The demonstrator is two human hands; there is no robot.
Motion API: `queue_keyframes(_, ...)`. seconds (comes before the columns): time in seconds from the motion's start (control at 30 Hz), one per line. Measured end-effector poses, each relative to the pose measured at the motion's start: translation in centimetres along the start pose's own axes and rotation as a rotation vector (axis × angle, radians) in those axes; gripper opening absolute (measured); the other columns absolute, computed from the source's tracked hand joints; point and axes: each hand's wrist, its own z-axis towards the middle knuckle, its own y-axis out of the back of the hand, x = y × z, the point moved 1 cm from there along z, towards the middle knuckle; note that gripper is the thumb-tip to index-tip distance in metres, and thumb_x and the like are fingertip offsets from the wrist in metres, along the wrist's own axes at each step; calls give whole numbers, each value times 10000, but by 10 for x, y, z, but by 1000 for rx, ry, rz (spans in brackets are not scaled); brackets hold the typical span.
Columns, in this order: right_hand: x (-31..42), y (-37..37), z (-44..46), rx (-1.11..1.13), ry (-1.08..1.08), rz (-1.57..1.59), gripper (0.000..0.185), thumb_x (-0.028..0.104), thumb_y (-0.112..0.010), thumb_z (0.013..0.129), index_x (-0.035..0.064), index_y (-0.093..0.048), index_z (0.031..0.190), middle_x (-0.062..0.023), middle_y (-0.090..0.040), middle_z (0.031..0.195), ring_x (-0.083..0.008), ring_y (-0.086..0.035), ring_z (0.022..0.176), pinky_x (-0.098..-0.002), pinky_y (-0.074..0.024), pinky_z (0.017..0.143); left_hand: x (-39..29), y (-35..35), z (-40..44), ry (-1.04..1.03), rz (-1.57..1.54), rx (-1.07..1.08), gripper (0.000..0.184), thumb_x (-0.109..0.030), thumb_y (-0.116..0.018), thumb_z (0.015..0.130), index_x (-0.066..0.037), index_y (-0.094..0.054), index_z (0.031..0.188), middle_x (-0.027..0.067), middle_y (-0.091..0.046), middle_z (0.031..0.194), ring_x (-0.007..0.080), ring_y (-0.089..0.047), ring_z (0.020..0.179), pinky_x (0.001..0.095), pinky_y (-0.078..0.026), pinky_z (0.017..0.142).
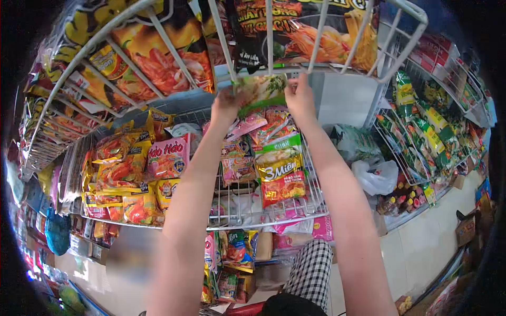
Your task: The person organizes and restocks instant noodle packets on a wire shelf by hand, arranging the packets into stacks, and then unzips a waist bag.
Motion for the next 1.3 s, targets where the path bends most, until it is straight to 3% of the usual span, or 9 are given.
queue_keyframes(0.1, -38, -16, -21, 51, 162, -91, 479, 103, -562, 821, 64, -430, 1279, -207, -566, 1092, -368, -582, 929, -409, -470, 803, 3, -13, -27, -51, 24, 117, 459, -427, -647, 791, -55, -629, 1060, 152, -670, 920, 279, -647, 877, 367, -491, 772)
queue_keyframes(0.2, -44, -10, -43, 393, 50, -343, 503, 212, -512, 859, 56, -403, 1324, -224, -423, 1315, -386, -452, 1165, -391, -408, 947, -21, -8, -43, -65, 153, 176, 484, -391, -643, 801, -28, -599, 1118, 187, -645, 997, 312, -620, 940, 376, -475, 818)
queue_keyframes(0.37, -11, 19, -73, 233, -54, -245, 517, 236, -524, 872, 18, -396, 1323, -240, -368, 1358, -374, -381, 1241, -389, -327, 1020, -51, 6, -90, -361, 295, -12, 362, -270, -640, 818, -18, -610, 1076, 191, -609, 1033, 338, -561, 982, 380, -442, 849)
queue_keyframes(0.53, 5, 58, -143, 284, -234, 110, 543, 251, -539, 880, -28, -381, 1317, -211, -421, 1332, -276, -427, 1223, -350, -327, 1007, -16, 11, -177, -89, 9, 85, 341, -183, -644, 824, -7, -538, 1098, 147, -578, 990, 266, -555, 950, 346, -433, 842)
queue_keyframes(0.6, 20, 73, -158, 470, -758, 625, 547, 236, -536, 879, -42, -368, 1319, -175, -503, 1257, -235, -475, 1156, -329, -332, 993, 0, 1, -199, 354, -152, 218, 477, -228, -632, 849, -13, -445, 1231, 101, -587, 1011, 169, -562, 910, 309, -446, 814)
queue_keyframes(0.73, 5, 65, -171, 560, -401, -79, 624, 340, -530, 840, -43, -337, 1294, -305, -553, 1078, -414, -568, 981, -427, -449, 853, -23, -4, -219, 380, 0, 554, 598, -386, -567, 831, 71, -449, 1198, 297, -534, 1156, 411, -541, 1058, 422, -430, 898)
queue_keyframes(0.97, 14, 66, -181, 602, -385, -149, 669, 258, -561, 817, -13, -270, 1355, -311, -566, 1033, -440, -583, 904, -467, -475, 805, -30, 5, -226, 315, 230, 618, 601, -443, -585, 803, 49, -507, 1139, 286, -587, 1032, 413, -565, 977, 431, -444, 854)
queue_keyframes(1.13, 33, 71, -174, 409, -129, 119, 508, 97, -559, 870, -6, -365, 1329, -211, -419, 1333, -292, -420, 1234, -335, -325, 1013, -23, 6, -221, 486, -335, 360, 377, -182, -640, 845, 52, -516, 1113, 107, -643, 935, 135, -604, 810, 271, -490, 687)
queue_keyframes(1.3, 38, 74, -170, 317, -6, 147, 490, 89, -567, 862, -1, -381, 1307, -183, -444, 1247, -281, -451, 1156, -320, -342, 979, -50, 14, -217, 375, -382, 138, 417, -195, -697, 808, 18, -471, 1087, 77, -628, 816, 125, -585, 737, 258, -469, 608)
